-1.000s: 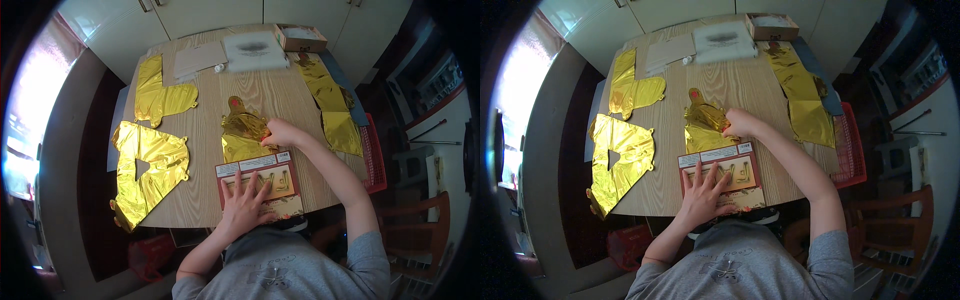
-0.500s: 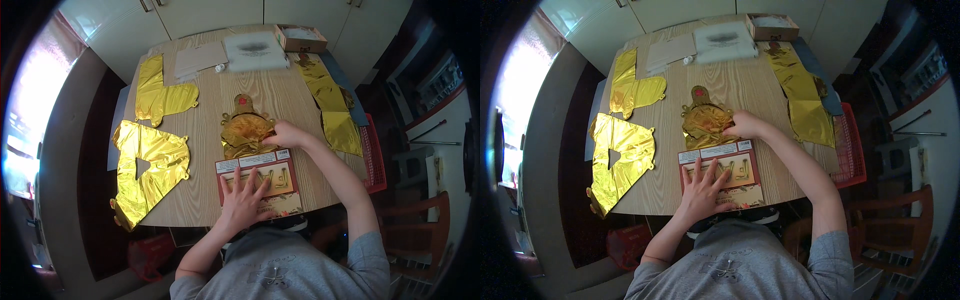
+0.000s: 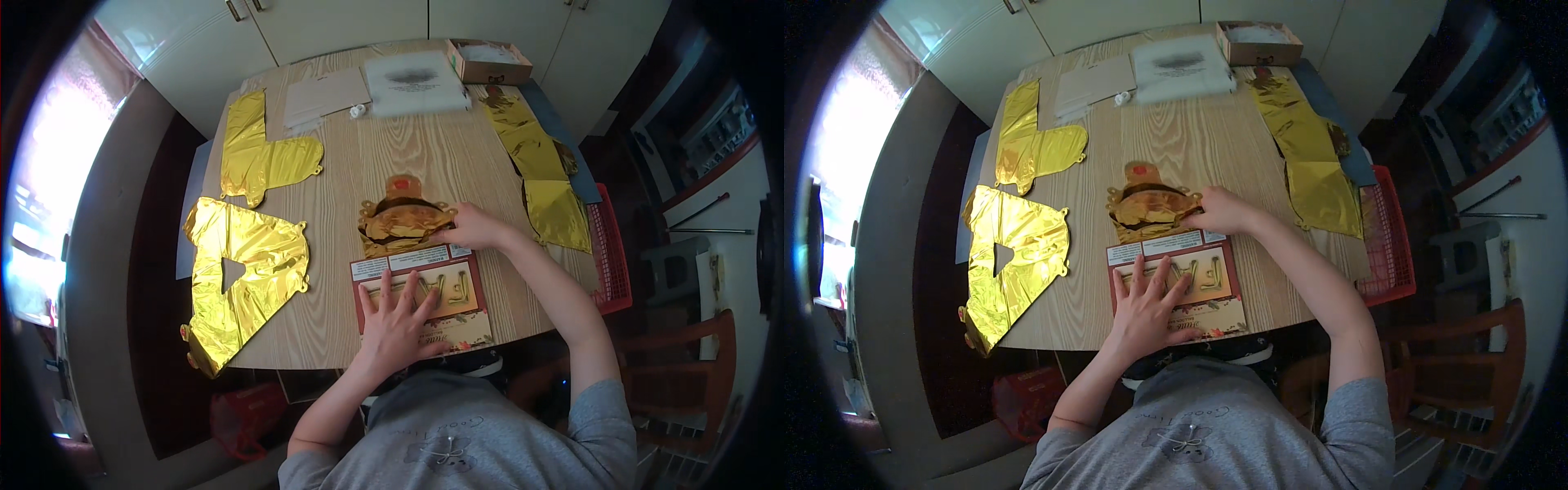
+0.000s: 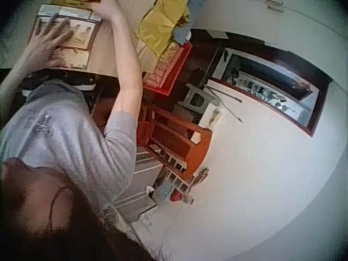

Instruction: Folding gold-colored foil letter balloons into a flat shape on a table and preparing them for packaging.

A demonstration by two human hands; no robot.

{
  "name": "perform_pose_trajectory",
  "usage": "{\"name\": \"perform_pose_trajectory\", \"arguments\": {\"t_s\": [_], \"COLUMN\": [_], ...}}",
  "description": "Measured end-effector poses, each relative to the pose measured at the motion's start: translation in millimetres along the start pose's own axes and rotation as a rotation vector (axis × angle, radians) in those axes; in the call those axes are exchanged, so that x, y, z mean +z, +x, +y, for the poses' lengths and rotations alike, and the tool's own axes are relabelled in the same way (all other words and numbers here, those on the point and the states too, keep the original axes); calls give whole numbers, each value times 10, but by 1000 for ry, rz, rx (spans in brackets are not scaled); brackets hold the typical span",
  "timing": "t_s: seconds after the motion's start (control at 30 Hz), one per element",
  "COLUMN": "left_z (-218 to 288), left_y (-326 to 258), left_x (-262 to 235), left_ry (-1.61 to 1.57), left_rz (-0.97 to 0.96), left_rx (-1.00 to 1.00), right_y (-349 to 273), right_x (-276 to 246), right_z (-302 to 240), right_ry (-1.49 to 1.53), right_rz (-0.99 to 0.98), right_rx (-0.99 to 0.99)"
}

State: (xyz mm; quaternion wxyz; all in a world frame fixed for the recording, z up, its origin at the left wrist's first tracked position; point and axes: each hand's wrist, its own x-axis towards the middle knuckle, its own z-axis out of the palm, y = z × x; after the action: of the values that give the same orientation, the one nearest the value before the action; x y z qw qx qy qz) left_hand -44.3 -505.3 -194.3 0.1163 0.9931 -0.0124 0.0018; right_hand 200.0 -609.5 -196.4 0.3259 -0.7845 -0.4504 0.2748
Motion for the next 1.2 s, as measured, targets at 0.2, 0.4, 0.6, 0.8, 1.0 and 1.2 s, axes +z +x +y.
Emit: {"name": "perform_pose_trajectory", "arguments": {"t_s": [0.2, 0.4, 0.6, 0.8, 1.0, 1.2], "left_z": [10, -57, -58, -60, -63, -61], "left_y": [3, -11, 9, -5, -12, -3], "left_x": [-17, 68, 48, 78, 98, 78], "left_ry": [0, -100, -74, -84, -123, -146], "left_rz": [-17, -14, -63, 48, 44, 26], "left_rx": [-12, -4, 0, 5, -6, -15], "right_y": [-178, -366, -374, -448, -620, -745], "right_x": [81, 295, 403, 404, 439, 520], "right_z": [-60, 1, 176, 140, 63, 91], "right_ry": [-101, -266, -346, -320, -321, -420], "right_rz": [6, 187, 142, 58, 88, 124], "right_rx": [-288, -726, -766, -750, -697, -635]}}
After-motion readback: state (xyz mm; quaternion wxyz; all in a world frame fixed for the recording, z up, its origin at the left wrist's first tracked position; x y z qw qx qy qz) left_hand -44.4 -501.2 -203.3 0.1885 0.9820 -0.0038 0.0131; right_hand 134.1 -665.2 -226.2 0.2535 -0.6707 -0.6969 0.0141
